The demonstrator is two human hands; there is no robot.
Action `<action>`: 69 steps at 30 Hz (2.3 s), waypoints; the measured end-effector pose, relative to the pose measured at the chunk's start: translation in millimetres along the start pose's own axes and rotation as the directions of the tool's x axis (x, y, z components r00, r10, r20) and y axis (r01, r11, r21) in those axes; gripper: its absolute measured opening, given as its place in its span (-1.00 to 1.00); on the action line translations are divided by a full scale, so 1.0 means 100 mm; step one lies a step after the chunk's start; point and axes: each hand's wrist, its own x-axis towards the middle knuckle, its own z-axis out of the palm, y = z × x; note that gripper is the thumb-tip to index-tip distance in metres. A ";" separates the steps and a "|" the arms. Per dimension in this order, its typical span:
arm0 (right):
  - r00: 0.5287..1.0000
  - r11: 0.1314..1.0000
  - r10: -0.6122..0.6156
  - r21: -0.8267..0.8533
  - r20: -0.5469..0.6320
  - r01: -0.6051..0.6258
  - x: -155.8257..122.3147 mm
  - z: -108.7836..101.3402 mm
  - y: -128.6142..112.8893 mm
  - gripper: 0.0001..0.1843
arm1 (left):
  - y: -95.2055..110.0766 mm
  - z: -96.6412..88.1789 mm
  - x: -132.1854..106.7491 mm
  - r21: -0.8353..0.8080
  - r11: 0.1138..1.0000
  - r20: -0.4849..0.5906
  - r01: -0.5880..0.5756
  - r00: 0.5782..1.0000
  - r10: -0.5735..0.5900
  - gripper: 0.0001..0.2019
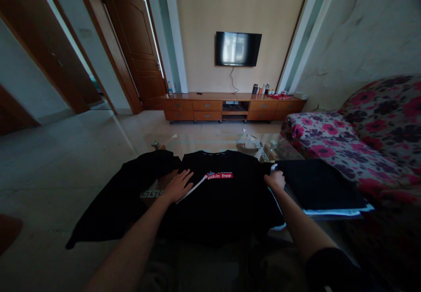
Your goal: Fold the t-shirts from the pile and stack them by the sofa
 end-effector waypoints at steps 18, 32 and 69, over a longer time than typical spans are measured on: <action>0.989 0.994 -0.109 -0.037 -0.097 0.106 -0.09 -0.29 -0.15 -0.42 | 0.04 -0.01 0.02 0.125 0.992 0.005 -0.016 1.000 0.015 -0.39; 0.565 0.423 -0.709 -0.388 0.421 0.819 -0.88 0.19 -0.34 -0.38 | 0.05 -0.01 -0.01 0.160 0.987 -0.012 -0.026 1.000 0.028 -0.39; 0.486 0.670 -0.617 0.089 0.618 0.737 -0.19 -0.25 0.26 -0.80 | 0.08 0.00 0.00 0.150 0.989 -0.013 -0.001 1.000 0.003 -0.40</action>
